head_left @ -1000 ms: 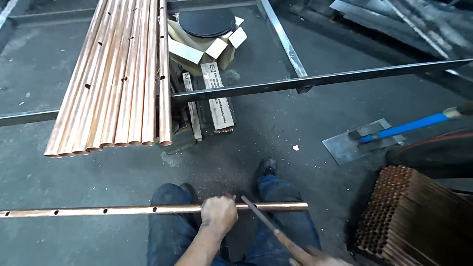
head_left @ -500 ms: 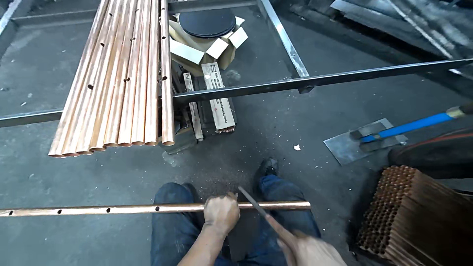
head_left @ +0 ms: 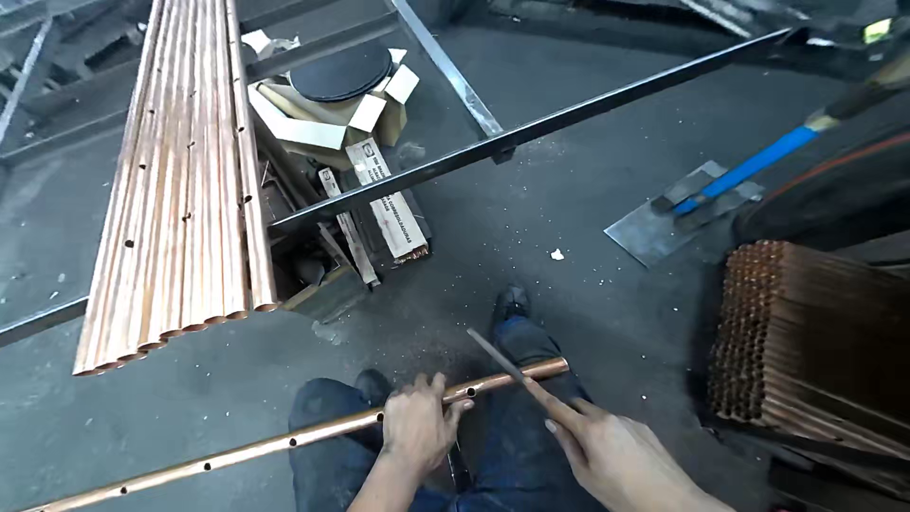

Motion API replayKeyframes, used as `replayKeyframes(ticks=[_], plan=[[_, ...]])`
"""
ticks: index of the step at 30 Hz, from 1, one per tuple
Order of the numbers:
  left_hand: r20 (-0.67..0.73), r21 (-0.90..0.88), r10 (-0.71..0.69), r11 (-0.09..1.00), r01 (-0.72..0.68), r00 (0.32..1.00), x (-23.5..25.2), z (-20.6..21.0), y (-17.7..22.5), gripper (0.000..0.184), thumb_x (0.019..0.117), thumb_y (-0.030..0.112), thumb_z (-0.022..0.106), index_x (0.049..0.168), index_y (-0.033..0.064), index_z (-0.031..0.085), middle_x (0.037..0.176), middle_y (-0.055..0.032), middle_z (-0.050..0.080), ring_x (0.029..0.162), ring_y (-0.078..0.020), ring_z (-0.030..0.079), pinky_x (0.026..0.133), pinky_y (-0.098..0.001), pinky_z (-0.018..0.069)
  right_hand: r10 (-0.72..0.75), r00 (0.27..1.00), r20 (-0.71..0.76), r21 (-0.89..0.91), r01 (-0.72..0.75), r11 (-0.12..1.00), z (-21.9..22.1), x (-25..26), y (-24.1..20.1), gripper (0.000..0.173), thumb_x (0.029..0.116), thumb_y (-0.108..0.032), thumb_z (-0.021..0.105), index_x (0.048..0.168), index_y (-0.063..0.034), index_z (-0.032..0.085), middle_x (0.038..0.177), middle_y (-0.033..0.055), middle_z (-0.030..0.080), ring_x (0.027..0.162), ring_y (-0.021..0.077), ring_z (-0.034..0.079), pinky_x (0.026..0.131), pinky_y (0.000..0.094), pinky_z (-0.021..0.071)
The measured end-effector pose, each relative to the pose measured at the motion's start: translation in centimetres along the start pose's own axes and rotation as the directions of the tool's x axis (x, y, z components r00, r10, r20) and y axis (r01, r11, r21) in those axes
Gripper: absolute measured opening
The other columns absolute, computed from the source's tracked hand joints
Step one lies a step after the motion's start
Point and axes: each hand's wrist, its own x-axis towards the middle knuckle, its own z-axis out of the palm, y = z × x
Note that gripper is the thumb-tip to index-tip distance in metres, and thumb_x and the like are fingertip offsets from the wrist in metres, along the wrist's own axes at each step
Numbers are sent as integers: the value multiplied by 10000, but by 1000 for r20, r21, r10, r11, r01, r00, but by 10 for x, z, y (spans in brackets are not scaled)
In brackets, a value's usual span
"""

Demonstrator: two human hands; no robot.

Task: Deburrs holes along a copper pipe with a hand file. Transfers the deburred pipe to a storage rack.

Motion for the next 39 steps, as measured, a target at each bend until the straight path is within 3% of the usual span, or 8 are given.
replayKeyframes(ticks=[3,7,17,25,28,31,37,39], plan=[[-89,-1,55,998,-55,994,1,11,0,650,1012,723,372,1306,222,664,1133,-71,743,1027,-279,735,862,-507,595,-15,1000,15,-12,15,1000,4,1,2,560,1034,-344,521,1582,-393,415,983,138,718,744,335,714,608,531,574],[-248,48,58,998,-48,967,1,23,0,694,963,783,381,1134,205,725,984,-39,765,909,-239,758,751,-472,610,-12,999,38,-12,12,1000,3,2,1,566,1036,-340,512,1591,-372,406,999,139,721,772,338,719,634,530,580],[-298,62,36,998,-18,954,7,23,9,797,927,848,314,1014,184,747,878,-43,759,828,-230,757,685,-462,595,5,1000,22,-5,-5,1000,3,3,4,577,1025,-341,530,1589,-369,411,984,131,720,762,329,717,632,516,579],[-108,8,56,998,-56,993,8,6,7,835,966,818,190,1117,184,712,956,-69,758,922,-271,748,773,-514,581,11,1000,14,-55,-10,998,2,8,3,560,1049,-352,482,1600,-372,384,976,127,710,750,324,711,617,508,575],[60,-8,59,998,-59,996,10,-9,6,797,911,864,359,1204,194,676,1018,-66,752,992,-272,731,863,-523,571,28,999,32,-85,-25,996,-2,10,0,554,1056,-363,466,1601,-388,372,1007,133,712,776,330,714,635,513,575],[171,0,-5,1000,5,985,19,-20,11,470,941,570,547,1116,166,710,1033,-95,754,1021,-300,725,871,-557,562,38,998,46,-84,-34,996,-9,5,-6,578,1061,-362,468,1620,-394,323,1018,138,714,796,345,718,652,531,576],[178,39,-81,996,76,981,19,-27,12,384,936,462,574,1108,161,740,1101,-105,755,1078,-320,718,891,-584,567,113,943,-312,79,-93,993,-22,-12,3,586,1046,-295,479,1618,-342,359,1005,149,703,655,302,693,562,512,587],[140,50,-101,994,94,985,17,-31,15,398,931,478,606,1105,149,748,1114,-118,757,1091,-330,718,906,-584,566,285,906,-313,230,-219,948,-44,-23,13,535,1069,-292,451,1588,-411,393,1159,164,686,776,294,714,672,497,612]])
